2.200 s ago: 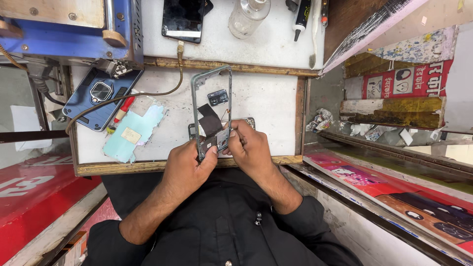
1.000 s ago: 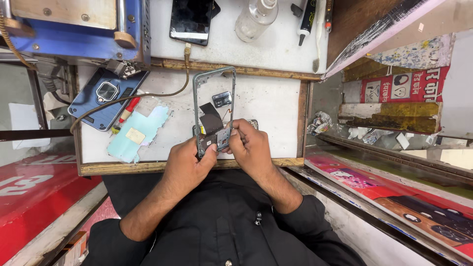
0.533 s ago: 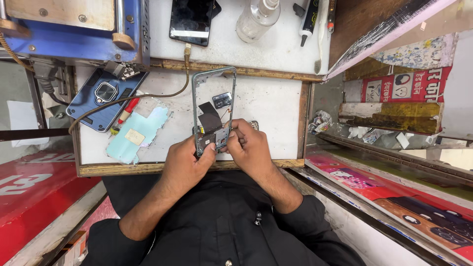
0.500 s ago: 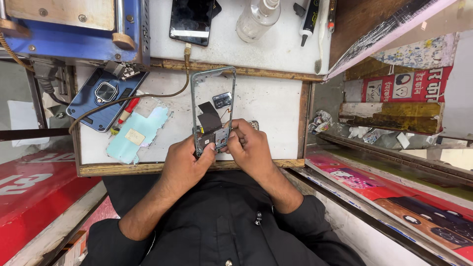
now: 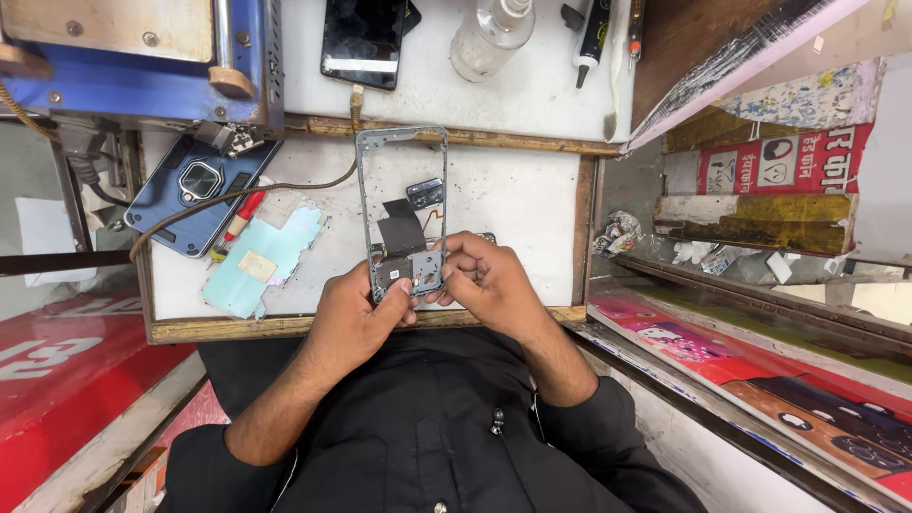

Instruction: The person assembles a mobile phone by connecting a ribbon cable to the motherboard, placing the battery, and attaching a metal frame. The person handles the motherboard, battery, and frame components on a workbench.

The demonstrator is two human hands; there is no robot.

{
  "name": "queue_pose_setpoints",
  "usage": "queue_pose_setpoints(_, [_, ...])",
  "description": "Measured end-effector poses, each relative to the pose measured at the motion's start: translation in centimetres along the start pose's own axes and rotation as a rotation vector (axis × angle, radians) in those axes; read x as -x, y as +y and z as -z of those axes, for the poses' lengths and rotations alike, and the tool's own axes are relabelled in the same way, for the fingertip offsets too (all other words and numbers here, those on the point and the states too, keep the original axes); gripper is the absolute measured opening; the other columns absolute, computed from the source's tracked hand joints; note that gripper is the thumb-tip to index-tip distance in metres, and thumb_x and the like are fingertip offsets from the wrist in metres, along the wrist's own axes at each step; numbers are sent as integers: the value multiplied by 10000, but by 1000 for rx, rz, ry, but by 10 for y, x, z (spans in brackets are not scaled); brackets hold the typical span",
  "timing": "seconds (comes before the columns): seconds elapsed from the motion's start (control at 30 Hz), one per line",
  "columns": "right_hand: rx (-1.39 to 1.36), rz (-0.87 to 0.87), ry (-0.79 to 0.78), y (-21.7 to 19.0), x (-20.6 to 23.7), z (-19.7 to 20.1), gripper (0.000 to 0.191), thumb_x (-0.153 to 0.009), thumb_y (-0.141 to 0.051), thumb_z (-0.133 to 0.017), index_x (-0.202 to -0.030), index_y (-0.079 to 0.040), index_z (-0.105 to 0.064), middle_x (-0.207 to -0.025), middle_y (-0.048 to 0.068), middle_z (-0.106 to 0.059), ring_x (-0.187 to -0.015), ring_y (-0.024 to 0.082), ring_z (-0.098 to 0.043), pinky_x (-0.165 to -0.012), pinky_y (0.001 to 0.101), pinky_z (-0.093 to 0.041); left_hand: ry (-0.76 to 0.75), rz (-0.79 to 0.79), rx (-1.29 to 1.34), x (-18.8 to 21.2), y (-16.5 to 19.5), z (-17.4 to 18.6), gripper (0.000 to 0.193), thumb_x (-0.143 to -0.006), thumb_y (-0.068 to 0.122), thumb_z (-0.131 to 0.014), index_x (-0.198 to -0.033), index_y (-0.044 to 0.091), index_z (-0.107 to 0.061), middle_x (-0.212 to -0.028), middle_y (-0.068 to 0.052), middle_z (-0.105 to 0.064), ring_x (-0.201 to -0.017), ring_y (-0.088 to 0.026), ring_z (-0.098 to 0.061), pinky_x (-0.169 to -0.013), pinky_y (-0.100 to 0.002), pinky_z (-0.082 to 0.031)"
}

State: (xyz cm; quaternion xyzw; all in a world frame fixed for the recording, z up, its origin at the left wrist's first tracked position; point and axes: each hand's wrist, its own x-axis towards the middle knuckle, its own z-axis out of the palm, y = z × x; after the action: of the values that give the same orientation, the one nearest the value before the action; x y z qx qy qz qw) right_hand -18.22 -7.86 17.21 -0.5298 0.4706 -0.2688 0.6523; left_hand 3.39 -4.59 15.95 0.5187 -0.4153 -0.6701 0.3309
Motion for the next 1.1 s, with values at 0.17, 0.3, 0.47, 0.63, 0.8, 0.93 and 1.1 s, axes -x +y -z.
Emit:
queue_pose_setpoints(0.17, [109, -21, 98, 3, 1, -4, 194, -1059, -49, -517, -1151, 86, -622, -851, 117, -751, -756, 155, -768, -644, 260, -631, 3, -60, -138, 0, 7, -4, 200, -963, 154, -630, -1032, -30, -669, -765, -65, -771, -652, -113, -750, -623, -274, -609])
queue_pose_setpoints(0.3, [15, -9, 114, 0, -1, -6, 202, -1090, -66, -493, -1153, 80, -619, -867, 107, -740, -751, 147, -754, -644, 261, -624, 22, -71, -131, -1, 10, -7, 196, -963, 156, -628, -1035, -22, -669, -781, -55, -769, -647, -110, -740, -606, -277, -602])
queue_pose_setpoints(0.47, [-3, 32, -35, -8, 9, 8, 203, -1037, -36, -525, -1209, 67, -557, -945, 120, -750, -863, 144, -743, -738, 261, -620, -9, -46, -8, -3, 11, -6, 190, -982, 151, -616, -1036, -26, -660, -800, -55, -752, -671, -101, -723, -606, -281, -609])
queue_pose_setpoints(0.63, [17, 18, 97, 1, 15, 5, 191, -1094, -70, -494, -1111, 76, -617, -874, 114, -727, -777, 155, -752, -665, 281, -639, -26, -90, -118, 4, 17, -16, 191, -974, 149, -618, -1036, -25, -665, -773, -59, -764, -653, -106, -732, -610, -274, -601])
queue_pose_setpoints(0.8, [-100, -29, 114, 11, 19, 5, 209, -1108, -85, -484, -1152, 72, -614, -898, 116, -724, -762, 159, -743, -652, 290, -628, -13, -91, -119, 11, 20, -22, 198, -968, 156, -621, -1020, -31, -657, -769, -65, -759, -645, -109, -731, -596, -275, -598])
queue_pose_setpoints(0.93, [-138, 5, -36, 7, 26, 13, 216, -1056, -33, -527, -1253, 54, -547, -1007, 128, -728, -887, 154, -741, -750, 287, -623, 22, -38, -93, 14, 18, -21, 200, -965, 167, -629, -1005, -27, -657, -764, -59, -762, -642, -106, -732, -590, -274, -603])
queue_pose_setpoints(1.1, [-100, 23, -50, 0, 31, 18, 224, -1023, -16, -520, -1228, 59, -570, -1009, 114, -716, -882, 151, -737, -755, 286, -636, -5, -49, -61, 19, 17, -27, 211, -983, 172, -614, -1005, -31, -666, -777, -60, -749, -654, -106, -703, -595, -277, -591])
